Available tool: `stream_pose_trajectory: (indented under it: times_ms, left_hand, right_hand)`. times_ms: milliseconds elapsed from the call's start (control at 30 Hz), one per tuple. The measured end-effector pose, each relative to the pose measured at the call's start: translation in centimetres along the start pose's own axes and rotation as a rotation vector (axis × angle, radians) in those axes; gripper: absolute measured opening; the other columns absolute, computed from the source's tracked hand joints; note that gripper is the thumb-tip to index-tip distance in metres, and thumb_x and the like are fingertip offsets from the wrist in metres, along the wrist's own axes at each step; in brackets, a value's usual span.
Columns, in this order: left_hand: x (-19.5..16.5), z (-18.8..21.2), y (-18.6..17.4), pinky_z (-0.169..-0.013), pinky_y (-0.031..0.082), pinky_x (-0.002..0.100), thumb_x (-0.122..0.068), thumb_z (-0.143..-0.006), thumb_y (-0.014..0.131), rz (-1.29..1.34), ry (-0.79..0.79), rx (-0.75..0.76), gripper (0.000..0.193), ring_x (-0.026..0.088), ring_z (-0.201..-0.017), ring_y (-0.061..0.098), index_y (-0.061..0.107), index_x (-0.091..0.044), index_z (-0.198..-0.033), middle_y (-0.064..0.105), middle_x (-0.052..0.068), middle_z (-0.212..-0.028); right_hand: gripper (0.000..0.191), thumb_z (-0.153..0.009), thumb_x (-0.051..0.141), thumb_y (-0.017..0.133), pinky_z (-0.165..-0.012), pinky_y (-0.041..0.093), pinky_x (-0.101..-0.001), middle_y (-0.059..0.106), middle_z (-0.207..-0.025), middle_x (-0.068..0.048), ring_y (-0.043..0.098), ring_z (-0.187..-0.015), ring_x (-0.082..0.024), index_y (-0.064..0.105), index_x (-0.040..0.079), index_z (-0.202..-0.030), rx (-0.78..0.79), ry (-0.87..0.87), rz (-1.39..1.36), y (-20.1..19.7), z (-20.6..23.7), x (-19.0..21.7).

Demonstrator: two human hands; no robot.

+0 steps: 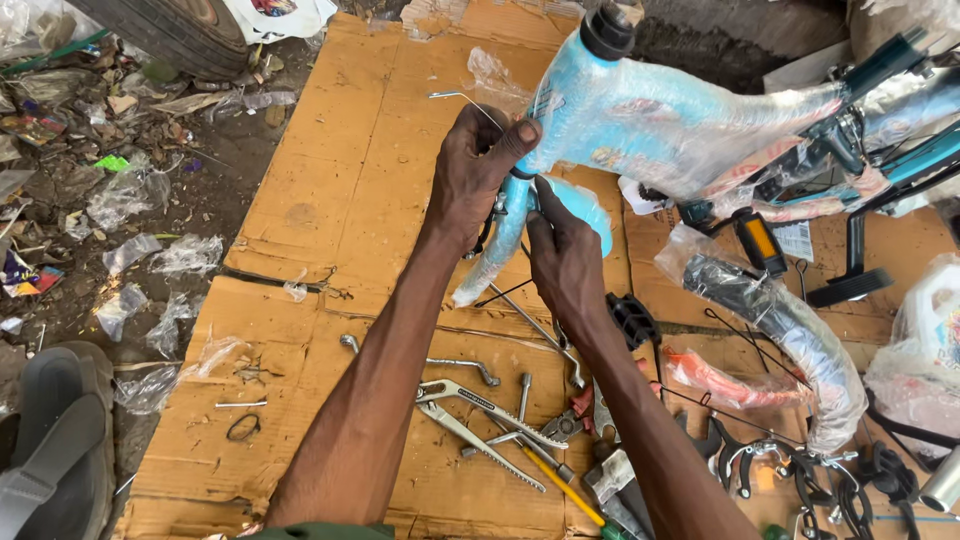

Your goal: The person attaches a metal bracket to the head tube of a light blue bicycle frame using a zip tie. They then use a wrench to tighten a bolt on the bracket and a large adjustable wrench to tighten the headset nut on the frame.

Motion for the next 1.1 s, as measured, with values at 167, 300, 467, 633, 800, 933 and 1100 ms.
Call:
stream_pose_trajectory:
  times_ms: [167,300,467,633,800,933,1100]
  left_hand:
    - [-0.3,0.1,-0.3,-0.066,0.053,0.031,-0.067,-0.073,0.081,-0.063,-0.001,-0.04,0.066,0.012,-0.076,0.062,0.058,-0.008,-0.092,0.061,-0.001,-0.077]
    - [-1.1,0.5,-0.4,-0.063,0.049,0.03,-0.06,-0.08,0.083,-0.125,0.059,-0.081,0.06,0.012,-0.07,0.055,0.058,-0.006,-0.088,0.055,0.001,-0.073]
    - [-1.9,0.7,-0.2,-0.052,0.045,0.03,-0.053,-0.081,0.083,-0.113,0.057,-0.112,0.053,0.008,-0.057,0.053,0.056,-0.008,-0.081,0.053,-0.001,-0.059]
    - [-2.0,1.0,-0.1,-0.052,0.042,0.031,-0.05,-0.083,0.085,-0.092,0.008,-0.117,0.052,0.01,-0.054,0.049,0.066,-0.001,-0.078,0.051,-0.003,-0.055]
    - [-2.3,1.8,0.1,-0.06,0.049,0.03,-0.049,-0.081,0.086,-0.136,0.054,-0.177,0.055,0.009,-0.064,0.058,0.07,0.002,-0.094,0.059,0.0,-0.066]
    - [-3.6,2.3,0.6,-0.072,0.057,0.03,-0.049,-0.077,0.09,-0.262,0.24,-0.149,0.067,0.011,-0.084,0.065,0.065,0.002,-0.112,0.064,0.004,-0.091]
    - [-3.7,2.6,1.4,-0.061,0.056,0.031,-0.052,-0.07,0.089,-0.242,0.041,-0.208,0.064,0.012,-0.069,0.062,0.064,-0.001,-0.099,0.064,0.004,-0.079]
  right_hand:
    - [0.051,-0.098,0.02,0.05,-0.041,0.038,-0.0334,0.051,-0.054,-0.004,0.045,-0.043,-0.01,0.054,0.008,-0.148,0.04,0.078,0.059,-0.1,-0.3,0.0]
    - [0.052,-0.099,0.021,0.051,-0.042,0.039,-0.0341,0.052,-0.057,-0.002,0.044,-0.045,-0.011,0.053,0.008,-0.149,0.039,0.065,0.018,-0.2,-0.4,0.4]
    - [0.052,-0.098,0.028,0.053,-0.044,0.042,-0.0329,0.053,-0.051,-0.006,0.054,-0.044,-0.013,0.053,0.015,-0.149,0.029,0.138,0.136,-0.2,-0.2,0.7]
    - [0.052,-0.1,0.029,0.052,-0.043,0.048,-0.0345,0.051,-0.052,-0.004,0.053,-0.044,-0.013,0.05,0.018,-0.15,0.041,0.16,0.037,-0.1,-0.1,0.9]
    - [0.05,-0.1,0.027,0.053,-0.045,0.047,-0.0385,0.052,-0.053,-0.008,0.051,-0.043,-0.015,0.055,0.017,-0.149,0.038,0.158,0.068,-0.3,-0.1,0.5]
    - [0.049,-0.101,0.031,0.054,-0.047,0.047,-0.0375,0.059,-0.059,-0.007,0.053,-0.048,-0.015,0.057,0.016,-0.147,0.047,0.074,0.087,-0.8,-0.3,0.2]
    - [0.051,-0.1,0.033,0.055,-0.047,0.05,-0.0354,0.059,-0.059,-0.009,0.056,-0.048,-0.015,0.056,0.014,-0.147,0.073,0.049,0.025,-0.9,-0.5,0.1]
Point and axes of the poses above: each hand's wrist, its own z-axis away from the middle knuckle, its own y-axis out of the palm, x = y × z, the point moved 4 cm from there along -z, towards the middle knuckle
